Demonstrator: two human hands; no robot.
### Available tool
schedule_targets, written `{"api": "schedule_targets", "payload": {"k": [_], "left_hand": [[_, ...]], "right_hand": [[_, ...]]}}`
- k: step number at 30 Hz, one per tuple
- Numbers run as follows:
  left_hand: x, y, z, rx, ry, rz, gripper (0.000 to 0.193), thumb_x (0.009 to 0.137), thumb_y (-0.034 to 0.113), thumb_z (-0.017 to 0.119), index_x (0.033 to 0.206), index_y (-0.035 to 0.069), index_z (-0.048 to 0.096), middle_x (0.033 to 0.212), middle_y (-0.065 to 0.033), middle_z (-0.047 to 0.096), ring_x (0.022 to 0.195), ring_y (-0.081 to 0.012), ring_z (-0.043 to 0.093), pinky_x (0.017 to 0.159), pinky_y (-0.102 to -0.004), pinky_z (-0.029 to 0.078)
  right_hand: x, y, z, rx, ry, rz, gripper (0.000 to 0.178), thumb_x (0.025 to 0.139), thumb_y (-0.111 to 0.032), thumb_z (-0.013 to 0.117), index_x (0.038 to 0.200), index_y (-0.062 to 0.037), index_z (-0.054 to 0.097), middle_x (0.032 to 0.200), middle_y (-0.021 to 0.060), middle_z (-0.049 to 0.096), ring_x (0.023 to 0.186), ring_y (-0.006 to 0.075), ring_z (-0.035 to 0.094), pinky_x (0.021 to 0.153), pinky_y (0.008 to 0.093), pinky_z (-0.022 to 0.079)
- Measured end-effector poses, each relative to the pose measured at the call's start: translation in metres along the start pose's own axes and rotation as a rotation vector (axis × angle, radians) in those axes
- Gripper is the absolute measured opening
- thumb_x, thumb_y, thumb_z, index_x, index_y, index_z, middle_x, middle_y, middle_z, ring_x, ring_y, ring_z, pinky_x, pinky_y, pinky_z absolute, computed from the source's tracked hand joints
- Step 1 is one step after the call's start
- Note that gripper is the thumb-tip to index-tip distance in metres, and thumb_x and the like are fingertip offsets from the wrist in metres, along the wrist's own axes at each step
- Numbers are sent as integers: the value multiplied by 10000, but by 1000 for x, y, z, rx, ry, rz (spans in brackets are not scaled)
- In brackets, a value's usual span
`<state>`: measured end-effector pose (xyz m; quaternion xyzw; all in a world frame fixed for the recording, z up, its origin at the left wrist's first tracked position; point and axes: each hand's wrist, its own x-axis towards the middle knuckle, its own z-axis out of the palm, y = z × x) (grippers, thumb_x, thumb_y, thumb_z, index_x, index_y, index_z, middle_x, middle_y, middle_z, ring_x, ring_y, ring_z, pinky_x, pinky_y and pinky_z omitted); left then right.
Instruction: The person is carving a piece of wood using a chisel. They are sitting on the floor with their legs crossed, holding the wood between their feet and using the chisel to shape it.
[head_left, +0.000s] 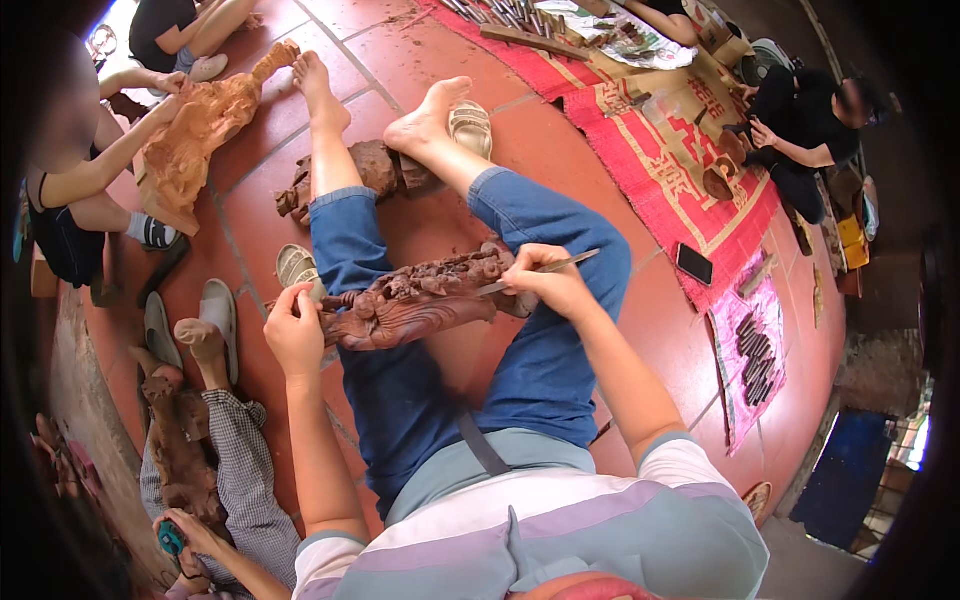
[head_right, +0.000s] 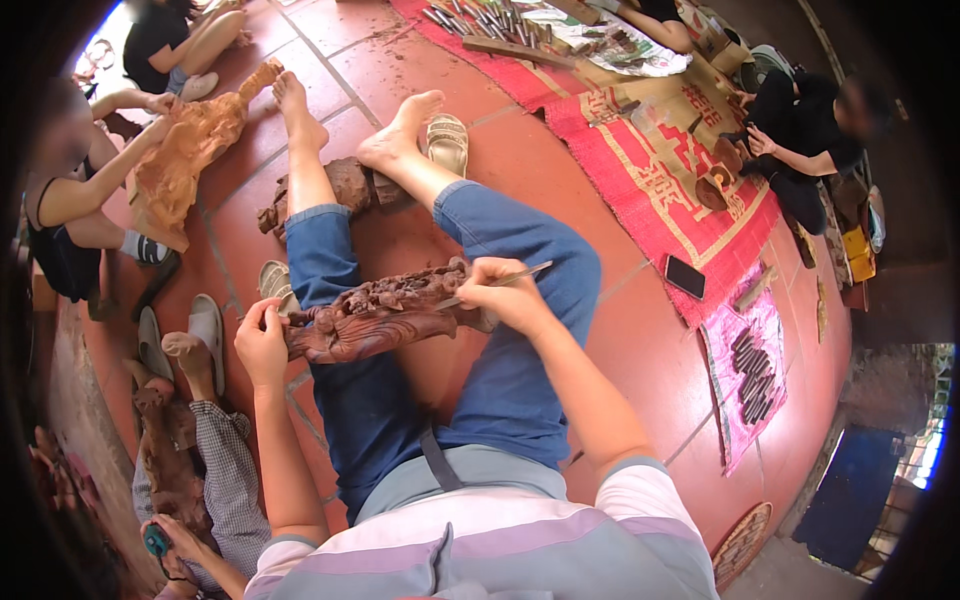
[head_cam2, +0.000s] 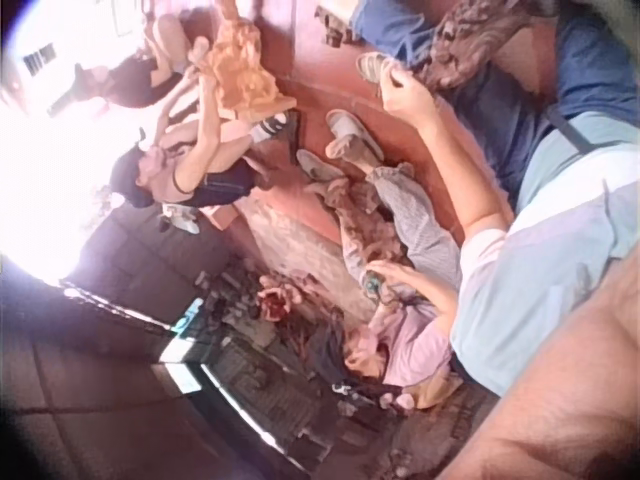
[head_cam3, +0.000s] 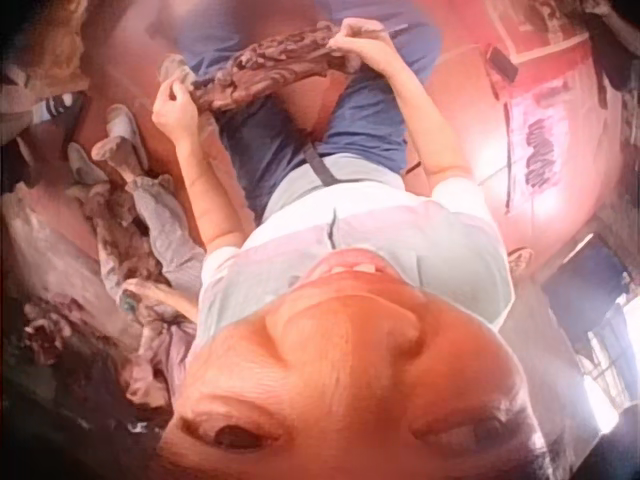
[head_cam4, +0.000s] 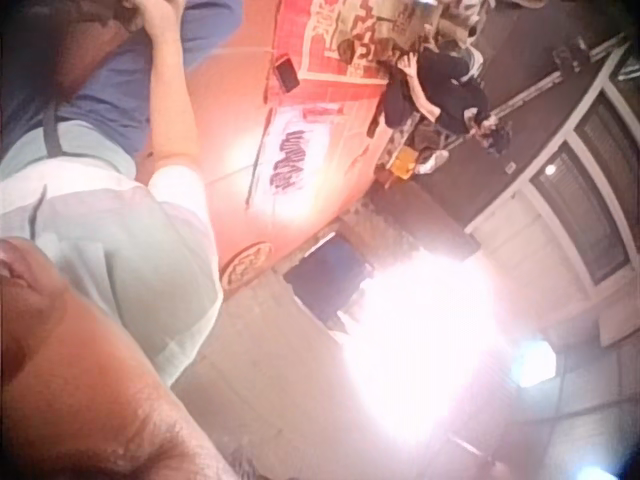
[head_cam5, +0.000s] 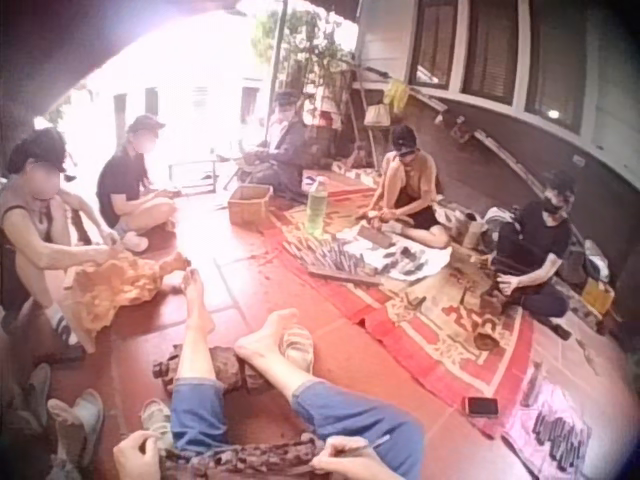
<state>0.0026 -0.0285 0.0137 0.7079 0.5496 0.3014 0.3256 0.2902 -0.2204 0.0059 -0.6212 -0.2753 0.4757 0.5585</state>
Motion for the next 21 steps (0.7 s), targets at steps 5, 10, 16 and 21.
{"api": "schedule_targets", "payload": {"k": [5, 10, 16, 21], "left_hand": [[1, 1, -3, 30, -11, 10, 183, 892, 103, 540, 940, 31, 702, 658, -69, 662, 598, -139, 622, 587, -286, 477], [1, -2, 2, 11, -11, 5, 181, 891, 100, 543, 944, 32, 702, 660, -72, 658, 579, -139, 609, 579, -283, 471], [3, -8, -2, 27, 7, 87, 187, 897, 100, 533, 943, 19, 695, 662, -60, 657, 584, -119, 604, 578, -269, 461], [6, -15, 6, -24, -19, 59, 190, 901, 108, 532, 939, 22, 698, 644, -42, 645, 569, -80, 565, 553, -256, 433]], "right_hand": [[-4, 3, 19, 73, 60, -23, 165, 790, -56, 695, 680, -60, 572, 692, 30, 634, 628, 71, 569, 556, 234, 455], [0, -11, 6, 44, 60, 16, 187, 770, -41, 688, 646, -60, 550, 660, 9, 613, 614, 53, 539, 534, 236, 425], [-10, -8, -5, -121, 39, -4, 222, 765, -32, 683, 621, -58, 516, 610, -13, 567, 576, 41, 500, 519, 228, 405], [-7, 2, 11, -42, 62, -120, 176, 754, -79, 692, 639, -46, 562, 697, -3, 614, 651, 61, 547, 605, 245, 450]]}}
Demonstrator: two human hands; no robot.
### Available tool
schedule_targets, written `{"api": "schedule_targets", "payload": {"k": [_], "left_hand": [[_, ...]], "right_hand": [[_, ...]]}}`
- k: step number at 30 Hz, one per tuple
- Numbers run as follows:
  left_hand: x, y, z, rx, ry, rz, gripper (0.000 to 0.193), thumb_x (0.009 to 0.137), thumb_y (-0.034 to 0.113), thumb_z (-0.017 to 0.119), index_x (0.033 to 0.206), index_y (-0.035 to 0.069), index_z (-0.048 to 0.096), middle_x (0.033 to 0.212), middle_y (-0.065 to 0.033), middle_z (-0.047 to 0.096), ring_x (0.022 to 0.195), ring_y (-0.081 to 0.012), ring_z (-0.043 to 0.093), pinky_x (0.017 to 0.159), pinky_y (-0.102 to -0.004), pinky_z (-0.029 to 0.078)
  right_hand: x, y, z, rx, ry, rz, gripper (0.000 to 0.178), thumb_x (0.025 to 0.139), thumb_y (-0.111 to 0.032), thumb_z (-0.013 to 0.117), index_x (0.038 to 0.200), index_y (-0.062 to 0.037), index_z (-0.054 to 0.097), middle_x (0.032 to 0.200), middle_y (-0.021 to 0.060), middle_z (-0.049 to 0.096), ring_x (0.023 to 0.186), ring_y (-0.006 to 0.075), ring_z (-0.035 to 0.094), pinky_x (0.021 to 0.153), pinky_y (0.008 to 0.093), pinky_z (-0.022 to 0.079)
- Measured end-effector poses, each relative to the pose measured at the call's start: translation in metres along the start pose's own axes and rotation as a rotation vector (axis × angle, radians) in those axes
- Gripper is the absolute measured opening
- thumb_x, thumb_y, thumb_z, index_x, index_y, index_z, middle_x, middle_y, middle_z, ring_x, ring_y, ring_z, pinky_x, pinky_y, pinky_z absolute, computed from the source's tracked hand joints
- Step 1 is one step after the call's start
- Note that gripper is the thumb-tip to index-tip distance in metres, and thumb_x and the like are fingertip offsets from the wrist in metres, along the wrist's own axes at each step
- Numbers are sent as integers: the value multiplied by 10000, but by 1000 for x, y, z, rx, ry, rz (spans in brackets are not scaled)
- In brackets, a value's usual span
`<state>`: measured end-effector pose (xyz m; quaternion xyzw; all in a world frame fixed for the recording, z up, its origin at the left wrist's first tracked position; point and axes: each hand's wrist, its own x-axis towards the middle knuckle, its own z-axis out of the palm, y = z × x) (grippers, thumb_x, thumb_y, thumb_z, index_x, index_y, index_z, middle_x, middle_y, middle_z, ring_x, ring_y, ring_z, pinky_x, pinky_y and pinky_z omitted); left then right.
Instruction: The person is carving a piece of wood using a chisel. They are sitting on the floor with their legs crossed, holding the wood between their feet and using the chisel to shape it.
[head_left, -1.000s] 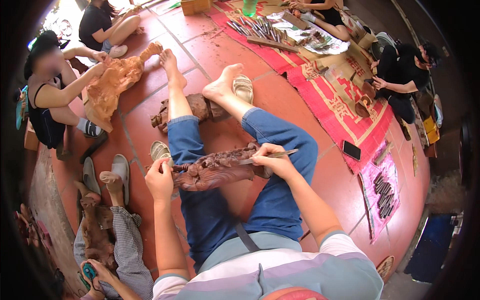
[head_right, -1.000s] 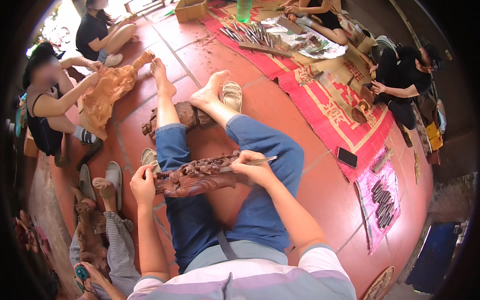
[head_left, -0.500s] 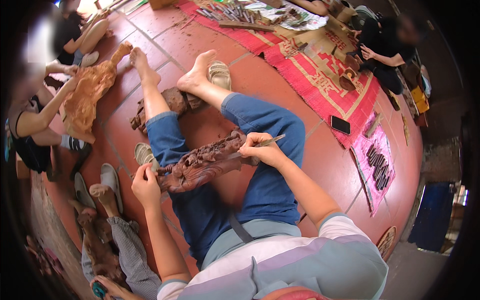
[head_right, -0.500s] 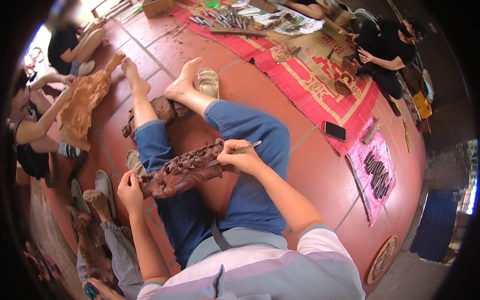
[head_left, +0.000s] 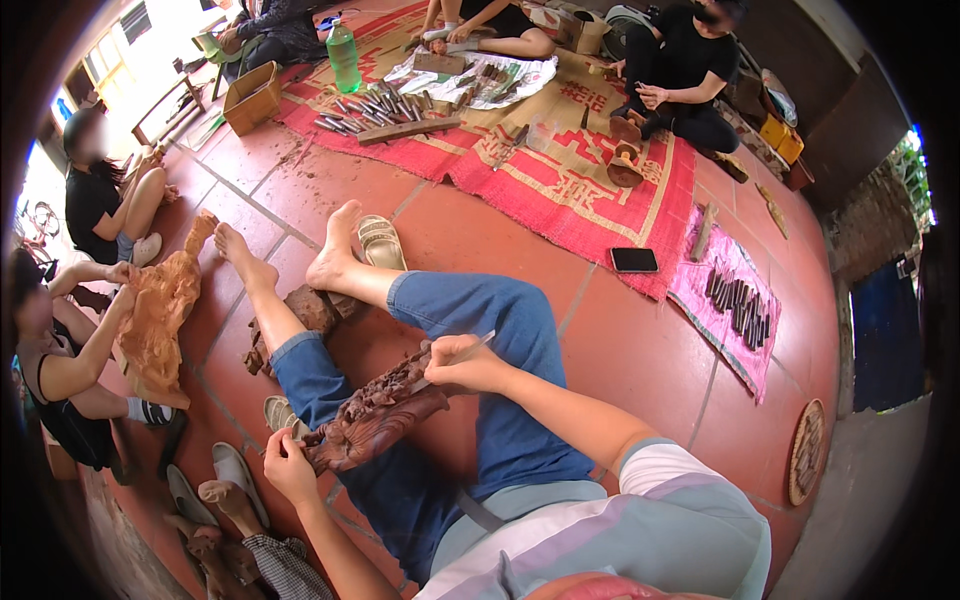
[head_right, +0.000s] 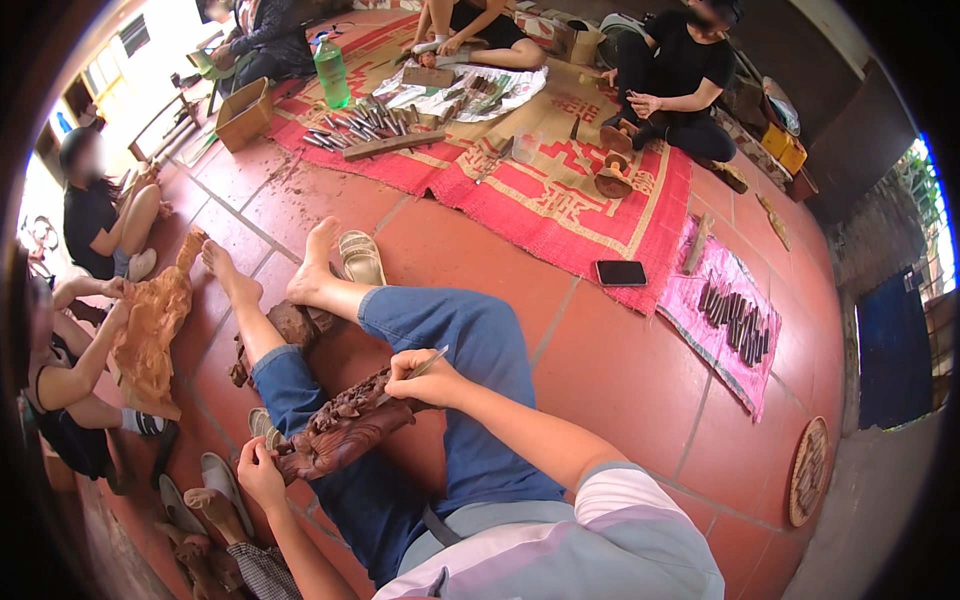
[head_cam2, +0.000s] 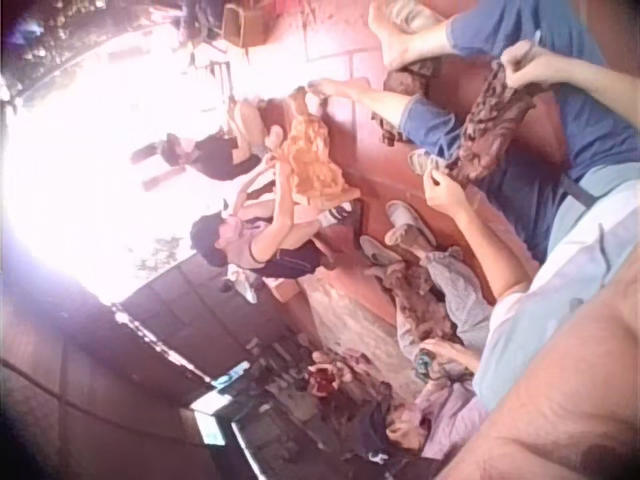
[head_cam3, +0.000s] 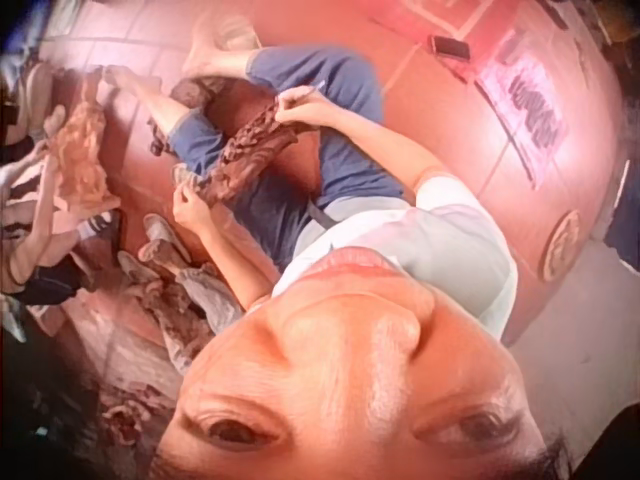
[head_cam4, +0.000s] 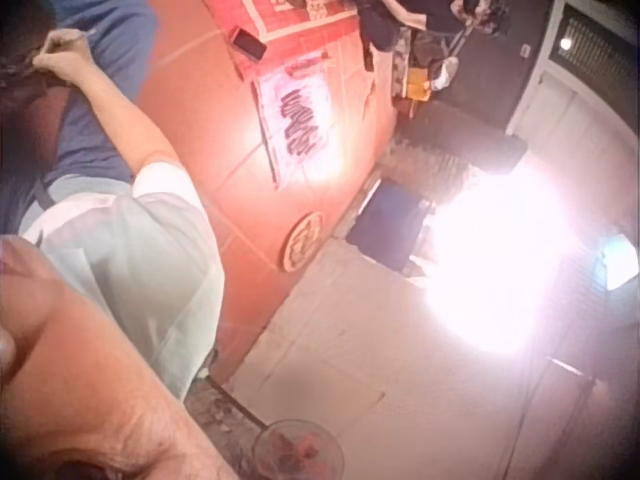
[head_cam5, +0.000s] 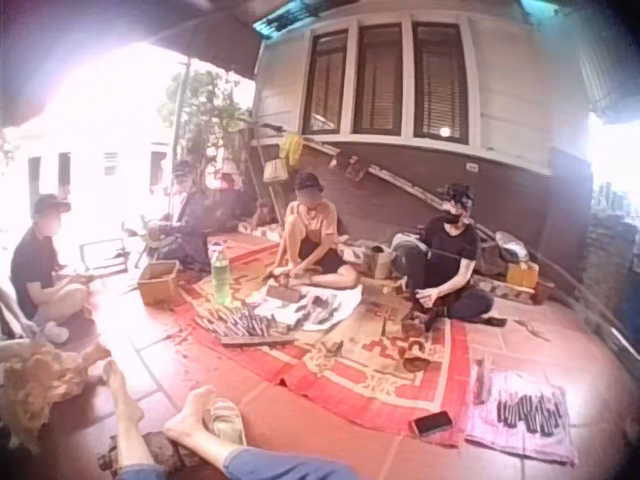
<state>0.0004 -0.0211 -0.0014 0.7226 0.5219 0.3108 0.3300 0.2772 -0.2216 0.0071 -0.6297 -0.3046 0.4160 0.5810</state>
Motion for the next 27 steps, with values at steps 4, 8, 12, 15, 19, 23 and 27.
{"api": "schedule_targets", "payload": {"k": [4, 8, 12, 15, 19, 23, 27], "left_hand": [[-4, 4, -5, 53, 1, -7, 192, 899, 116, 533, 939, 29, 700, 634, -39, 642, 564, -85, 563, 550, -258, 433], [0, 5, -3, 60, -3, -14, 192, 889, 122, 538, 939, 28, 697, 662, -65, 663, 593, -135, 614, 581, -290, 473], [-3, -3, -4, 67, 10, -8, 192, 897, 137, 554, 963, 39, 705, 667, -38, 650, 598, -96, 580, 576, -265, 461], [-5, 2, -4, 61, 8, 0, 190, 902, 148, 577, 969, 21, 702, 679, -34, 647, 612, -90, 577, 584, -246, 452], [0, 11, -6, 50, -8, -53, 193, 902, 137, 562, 975, 31, 707, 693, -37, 668, 646, -84, 596, 623, -234, 453], [-5, 4, -7, 78, -9, -36, 199, 903, 129, 550, 976, 36, 710, 699, -34, 677, 662, -80, 602, 643, -234, 456], [-6, 12, -5, 79, -13, -73, 200, 906, 130, 549, 981, 36, 709, 704, -31, 677, 672, -77, 605, 649, -235, 459]], "right_hand": [[-4, 2, -11, -23, 16, 36, 197, 752, -56, 686, 618, -62, 540, 636, -1, 596, 610, 40, 523, 547, 220, 417], [-2, -12, -5, 22, 54, 50, 191, 759, -61, 681, 632, -43, 540, 610, -5, 574, 592, 44, 512, 534, 232, 415], [0, 10, 8, 10, 21, -32, 183, 768, -85, 696, 648, -54, 561, 634, -5, 591, 577, 45, 517, 508, 239, 427], [-4, 6, -17, -69, 1, 40, 185, 764, -76, 699, 620, -70, 583, 601, -6, 589, 546, 47, 518, 479, 234, 422], [1, 0, 4, 89, 62, 22, 199, 773, -78, 704, 623, -47, 577, 649, 8, 620, 634, 61, 561, 554, 227, 446], [0, 7, 14, 147, 38, 123, 177, 780, -70, 704, 650, -44, 587, 678, 21, 634, 647, 63, 569, 594, 223, 456], [4, 3, -21, 10, -23, 116, 148, 787, -72, 703, 681, -47, 601, 684, 16, 630, 644, 63, 569, 601, 224, 457]]}}
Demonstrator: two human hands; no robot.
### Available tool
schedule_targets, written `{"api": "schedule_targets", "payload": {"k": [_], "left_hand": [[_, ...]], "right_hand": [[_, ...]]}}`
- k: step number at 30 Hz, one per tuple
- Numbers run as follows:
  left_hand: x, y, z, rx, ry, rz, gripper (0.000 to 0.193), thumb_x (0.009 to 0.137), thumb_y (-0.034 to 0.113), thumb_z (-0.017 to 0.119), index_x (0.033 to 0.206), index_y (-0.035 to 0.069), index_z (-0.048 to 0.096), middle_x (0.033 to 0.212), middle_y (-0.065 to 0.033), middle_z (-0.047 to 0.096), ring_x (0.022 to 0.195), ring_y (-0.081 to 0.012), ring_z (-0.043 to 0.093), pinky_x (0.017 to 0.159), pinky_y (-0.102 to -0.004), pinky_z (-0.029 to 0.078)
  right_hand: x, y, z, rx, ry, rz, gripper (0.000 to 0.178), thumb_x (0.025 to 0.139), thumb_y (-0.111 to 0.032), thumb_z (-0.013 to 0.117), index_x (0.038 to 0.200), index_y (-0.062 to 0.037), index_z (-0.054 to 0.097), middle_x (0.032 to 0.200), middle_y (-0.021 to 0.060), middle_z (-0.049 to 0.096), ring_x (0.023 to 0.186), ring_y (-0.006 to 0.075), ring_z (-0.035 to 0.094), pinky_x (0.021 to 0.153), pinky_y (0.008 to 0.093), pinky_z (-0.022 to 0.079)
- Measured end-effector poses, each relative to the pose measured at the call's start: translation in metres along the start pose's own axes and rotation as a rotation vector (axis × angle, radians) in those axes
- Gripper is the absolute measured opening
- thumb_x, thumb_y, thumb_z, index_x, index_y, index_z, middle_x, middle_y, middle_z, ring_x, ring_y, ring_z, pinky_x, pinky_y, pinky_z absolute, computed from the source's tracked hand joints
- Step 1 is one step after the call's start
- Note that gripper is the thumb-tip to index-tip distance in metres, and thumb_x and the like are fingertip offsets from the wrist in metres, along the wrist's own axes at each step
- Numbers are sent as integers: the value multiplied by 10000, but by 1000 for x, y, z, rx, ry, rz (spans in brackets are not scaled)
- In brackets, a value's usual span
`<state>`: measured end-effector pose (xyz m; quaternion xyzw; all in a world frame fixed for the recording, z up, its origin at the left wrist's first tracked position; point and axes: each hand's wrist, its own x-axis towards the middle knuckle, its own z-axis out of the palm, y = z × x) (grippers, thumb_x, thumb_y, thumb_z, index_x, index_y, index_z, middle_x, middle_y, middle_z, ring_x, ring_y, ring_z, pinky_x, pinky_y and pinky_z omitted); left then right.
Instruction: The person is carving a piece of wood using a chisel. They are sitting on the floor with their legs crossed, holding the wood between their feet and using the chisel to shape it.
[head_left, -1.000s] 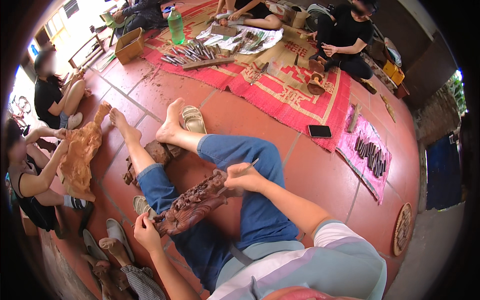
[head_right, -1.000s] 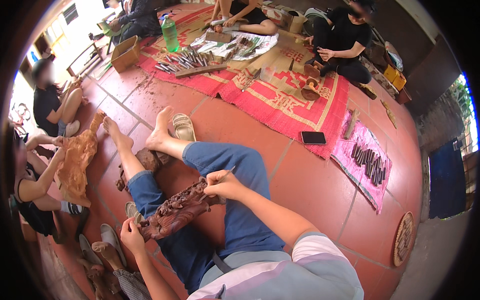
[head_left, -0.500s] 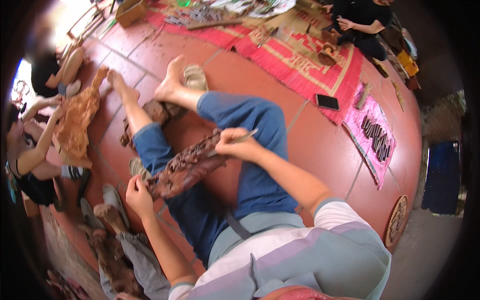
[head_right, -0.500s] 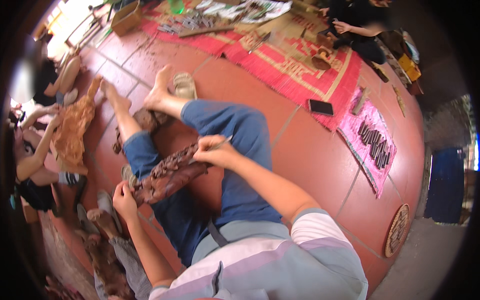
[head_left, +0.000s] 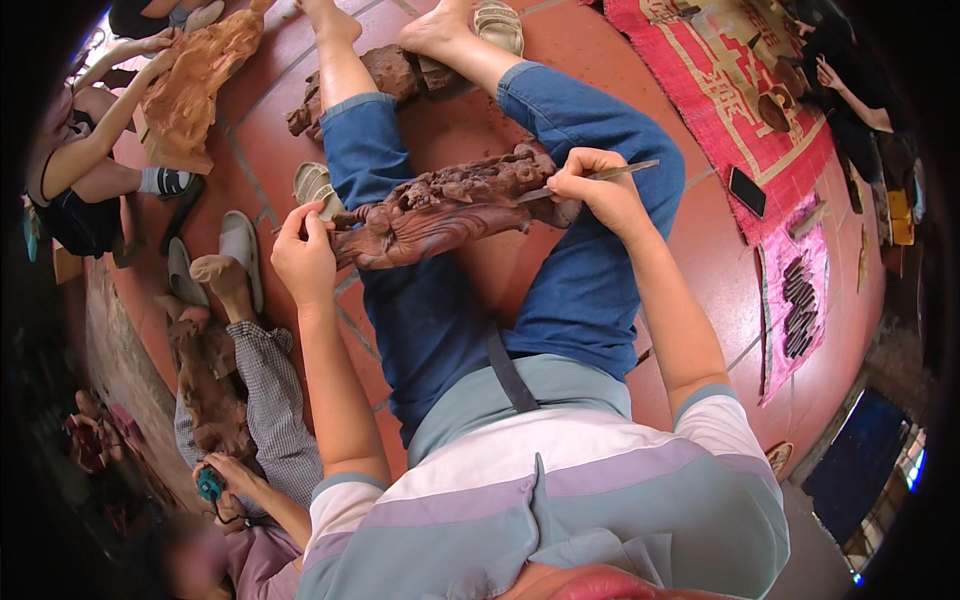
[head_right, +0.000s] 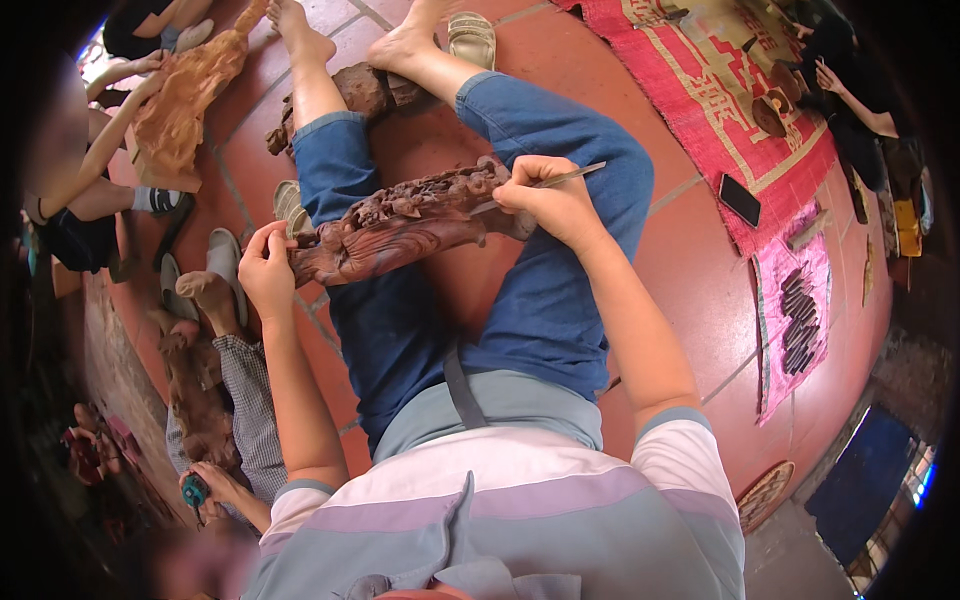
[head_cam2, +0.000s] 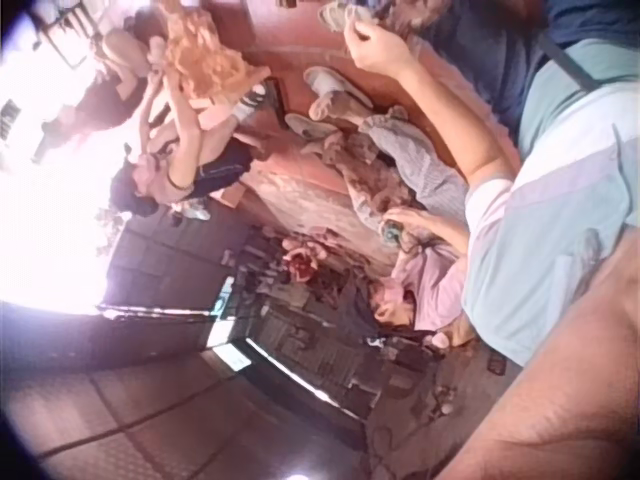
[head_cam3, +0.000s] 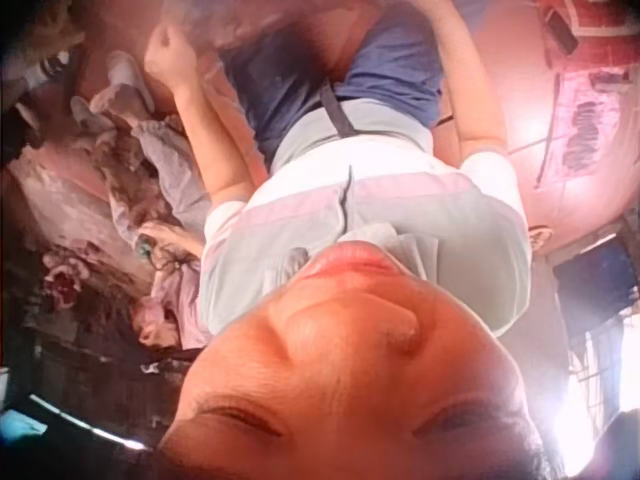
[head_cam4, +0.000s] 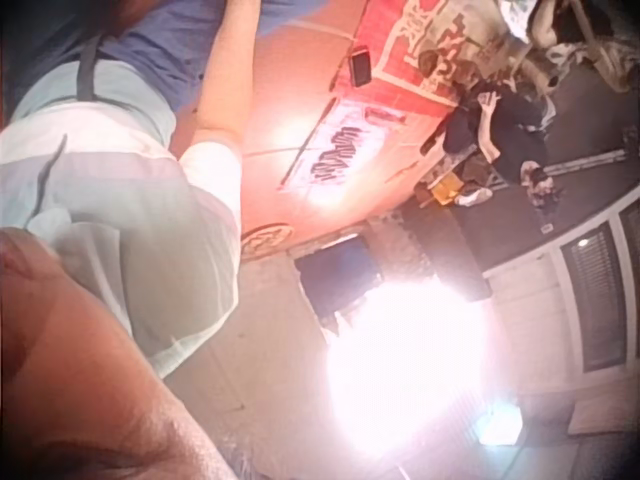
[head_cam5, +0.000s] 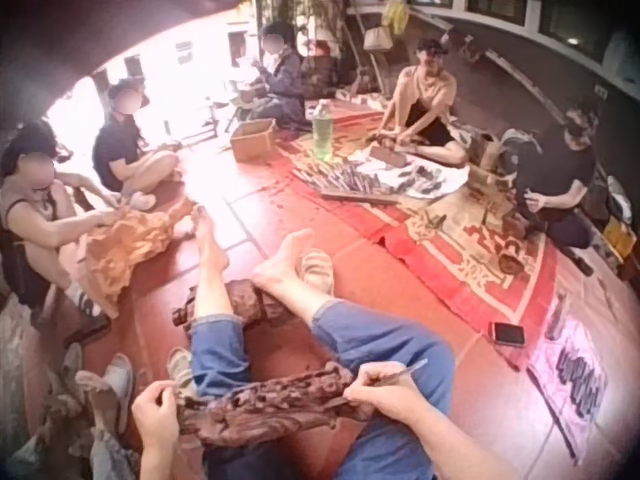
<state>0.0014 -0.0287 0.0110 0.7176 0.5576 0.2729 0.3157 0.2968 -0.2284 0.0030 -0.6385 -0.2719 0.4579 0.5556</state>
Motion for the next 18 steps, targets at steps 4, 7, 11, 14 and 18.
{"api": "schedule_targets", "payload": {"k": [4, 7, 11, 14, 18], "left_hand": [[2, -3, 1, -2, 21, 12, 197, 900, 120, 547, 971, 46, 715, 691, -36, 685, 639, -97, 619, 619, -254, 475], [0, -6, 1, -25, 18, 25, 189, 896, 112, 551, 967, 39, 711, 688, -33, 683, 638, -87, 612, 611, -246, 469], [0, -5, 3, -39, 21, 32, 189, 893, 102, 546, 961, 36, 709, 680, -29, 677, 621, -80, 596, 596, -239, 459], [3, -3, 1, -33, 21, 12, 189, 891, 98, 545, 959, 36, 710, 675, -29, 675, 619, -82, 599, 598, -238, 461], [1, -5, 0, -28, 17, 29, 191, 891, 99, 545, 959, 40, 712, 672, -35, 675, 620, -87, 606, 601, -239, 466]], "right_hand": [[11, -2, 35, 121, 1, -39, 177, 795, -61, 701, 669, -40, 578, 694, 24, 628, 627, 76, 575, 527, 226, 454], [10, 2, 36, 188, -40, 19, 185, 784, -45, 692, 652, -42, 563, 668, 20, 613, 575, 72, 552, 451, 217, 414], [16, -2, 6, 46, -47, -22, 225, 762, -29, 691, 601, -40, 535, 619, 25, 598, 515, 69, 523, 429, 214, 394], [19, -14, 32, 232, -73, 11, 200, 760, -26, 687, 626, -35, 539, 633, 35, 605, 505, 82, 525, 398, 228, 398], [19, -2, 32, 213, -113, 2, 193, 772, -37, 678, 634, -35, 542, 617, 15, 589, 481, 68, 505, 377, 231, 377]]}}
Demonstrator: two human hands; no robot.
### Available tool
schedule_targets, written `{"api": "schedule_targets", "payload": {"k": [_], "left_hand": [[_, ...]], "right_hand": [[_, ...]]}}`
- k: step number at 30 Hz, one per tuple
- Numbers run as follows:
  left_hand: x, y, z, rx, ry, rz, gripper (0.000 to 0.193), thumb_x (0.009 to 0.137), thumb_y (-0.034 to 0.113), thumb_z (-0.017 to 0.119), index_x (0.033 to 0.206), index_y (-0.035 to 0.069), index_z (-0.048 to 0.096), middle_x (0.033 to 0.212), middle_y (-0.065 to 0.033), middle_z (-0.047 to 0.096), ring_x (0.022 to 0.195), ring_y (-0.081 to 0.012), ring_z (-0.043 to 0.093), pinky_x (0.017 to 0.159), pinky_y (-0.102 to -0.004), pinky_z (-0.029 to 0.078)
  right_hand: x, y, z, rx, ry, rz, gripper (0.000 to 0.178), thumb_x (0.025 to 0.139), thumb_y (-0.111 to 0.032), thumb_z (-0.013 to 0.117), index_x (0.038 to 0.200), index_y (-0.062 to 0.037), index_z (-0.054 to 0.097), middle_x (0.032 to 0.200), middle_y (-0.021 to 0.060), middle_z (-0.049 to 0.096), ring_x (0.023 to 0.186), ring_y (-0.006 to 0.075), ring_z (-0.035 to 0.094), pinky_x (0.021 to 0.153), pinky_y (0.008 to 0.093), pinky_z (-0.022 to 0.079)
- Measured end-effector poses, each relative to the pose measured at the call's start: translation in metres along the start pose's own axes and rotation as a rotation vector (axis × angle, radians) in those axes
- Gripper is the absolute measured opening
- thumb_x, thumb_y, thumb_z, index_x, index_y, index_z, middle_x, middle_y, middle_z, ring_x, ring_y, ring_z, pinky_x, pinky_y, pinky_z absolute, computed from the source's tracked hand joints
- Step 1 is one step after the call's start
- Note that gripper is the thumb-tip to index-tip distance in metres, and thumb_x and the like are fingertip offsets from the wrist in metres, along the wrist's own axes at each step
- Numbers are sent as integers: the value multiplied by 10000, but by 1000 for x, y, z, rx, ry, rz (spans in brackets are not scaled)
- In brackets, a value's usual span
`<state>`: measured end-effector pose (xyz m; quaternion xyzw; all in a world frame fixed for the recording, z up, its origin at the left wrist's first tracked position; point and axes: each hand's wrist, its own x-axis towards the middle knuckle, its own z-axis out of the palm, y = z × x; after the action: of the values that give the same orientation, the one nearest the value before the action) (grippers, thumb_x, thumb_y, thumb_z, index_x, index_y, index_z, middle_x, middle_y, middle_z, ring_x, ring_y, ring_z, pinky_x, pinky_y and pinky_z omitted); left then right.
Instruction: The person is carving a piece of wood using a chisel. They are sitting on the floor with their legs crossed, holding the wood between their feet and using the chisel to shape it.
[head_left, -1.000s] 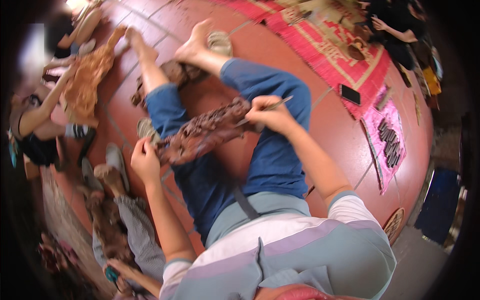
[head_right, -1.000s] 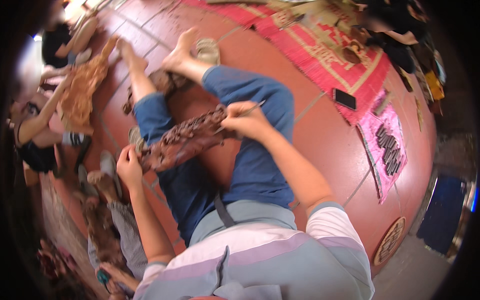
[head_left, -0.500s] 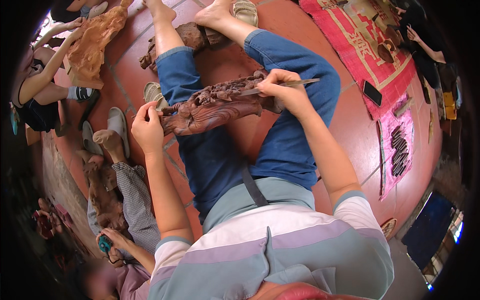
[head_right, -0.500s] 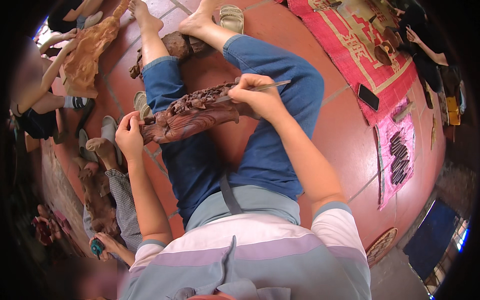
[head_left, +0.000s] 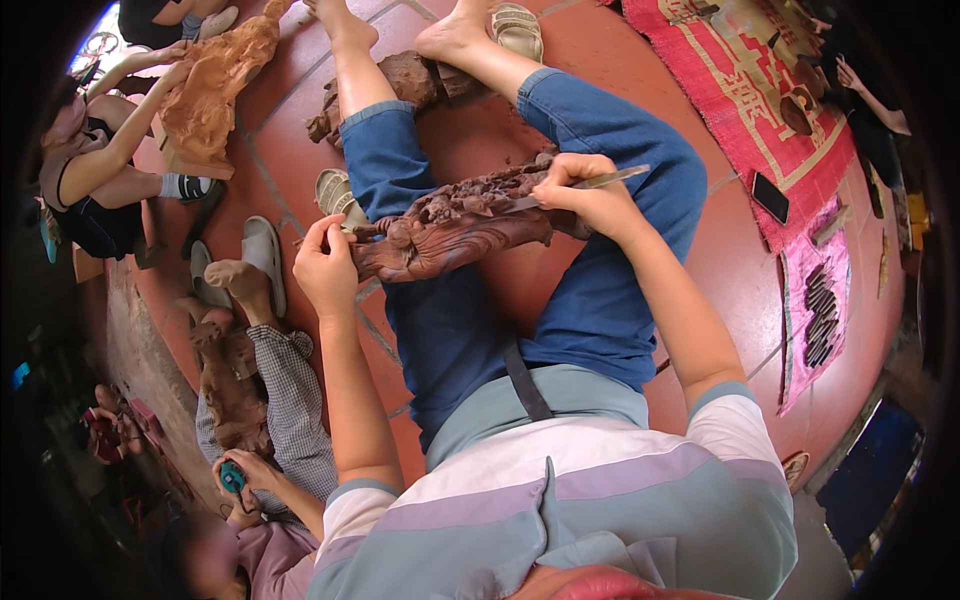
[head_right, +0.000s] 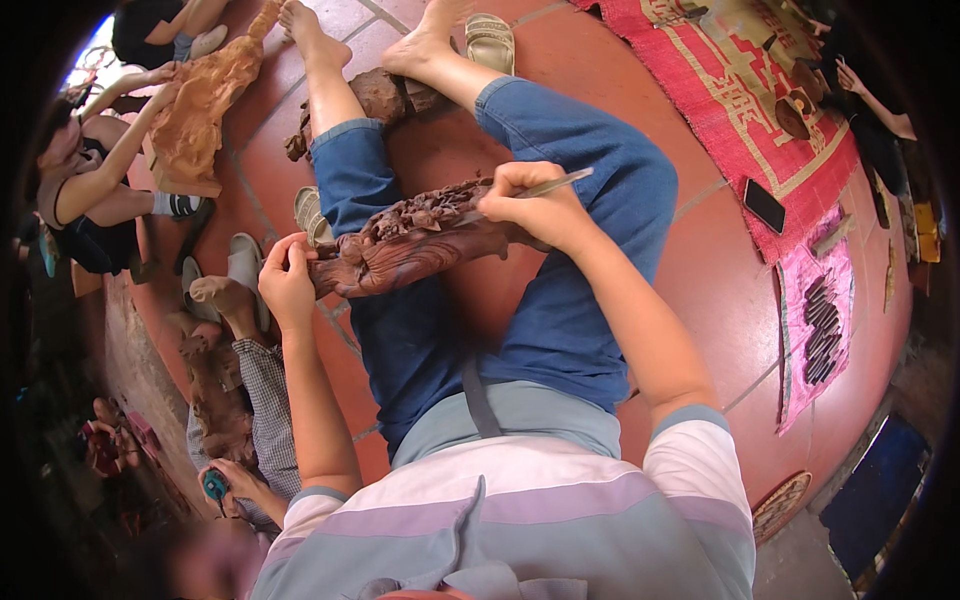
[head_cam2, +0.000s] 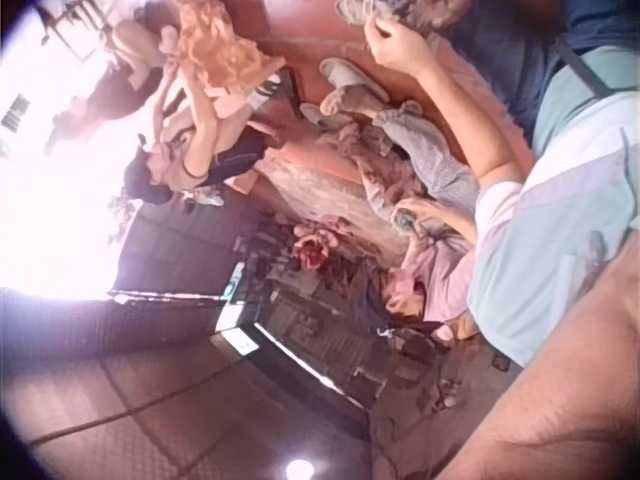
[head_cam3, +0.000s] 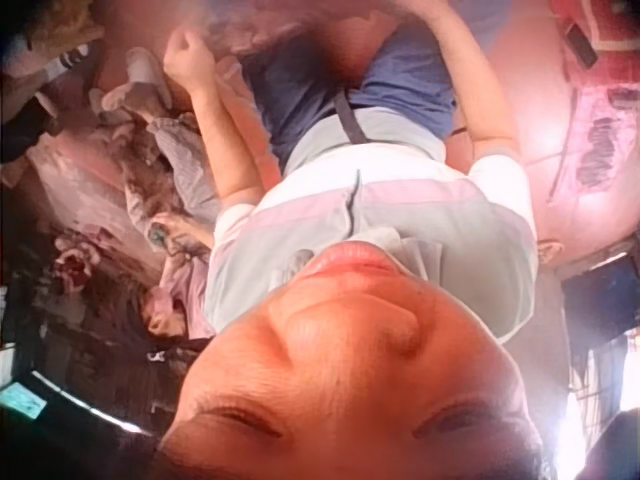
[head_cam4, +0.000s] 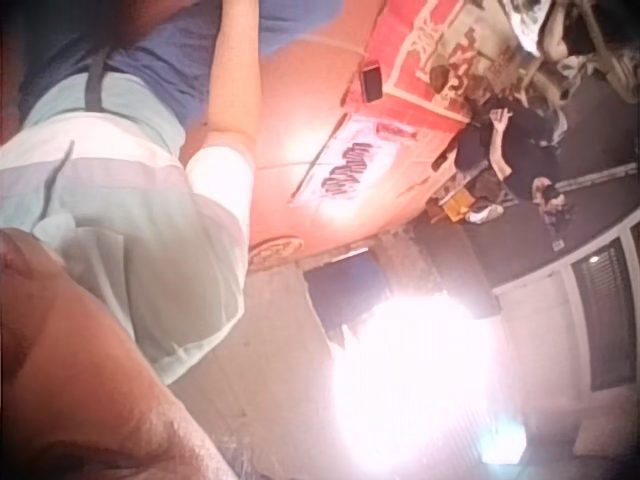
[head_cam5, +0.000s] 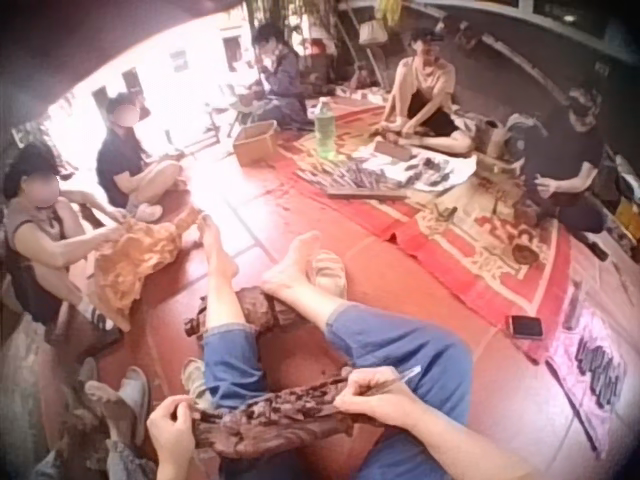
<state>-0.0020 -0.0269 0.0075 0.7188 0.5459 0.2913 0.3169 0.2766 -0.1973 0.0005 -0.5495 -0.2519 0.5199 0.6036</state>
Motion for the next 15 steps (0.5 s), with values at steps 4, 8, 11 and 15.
{"api": "schedule_targets", "payload": {"k": [4, 8, 11, 15], "left_hand": [[-1, -1, 1, 0, 7, 15, 192, 891, 100, 544, 961, 41, 713, 675, -40, 677, 629, -92, 616, 608, -243, 472], [2, 1, 1, 15, 3, -16, 190, 890, 99, 543, 960, 40, 710, 680, -41, 678, 644, -99, 623, 624, -247, 476], [0, -1, 1, 3, -10, 4, 190, 893, 106, 543, 958, 36, 707, 686, -42, 679, 649, -106, 624, 634, -251, 477], [0, 3, 1, 30, 9, -13, 190, 888, 104, 542, 952, 37, 709, 687, -45, 681, 638, -110, 621, 631, -258, 480]], "right_hand": [[-4, -18, -27, -359, -12, -29, 213, 764, -47, 686, 611, -47, 538, 604, -15, 561, 565, 41, 499, 502, 229, 400], [1, 0, 3, -288, 33, -154, 186, 763, -70, 697, 639, -35, 563, 677, -8, 588, 607, 52, 516, 538, 230, 413], [-8, -1, -9, -297, 40, -98, 188, 764, -69, 699, 630, -35, 571, 669, -8, 585, 634, 50, 521, 553, 228, 413], [-13, -12, -27, -298, 42, -41, 162, 768, -70, 704, 658, -34, 591, 668, -10, 587, 663, 48, 528, 594, 221, 421]]}}
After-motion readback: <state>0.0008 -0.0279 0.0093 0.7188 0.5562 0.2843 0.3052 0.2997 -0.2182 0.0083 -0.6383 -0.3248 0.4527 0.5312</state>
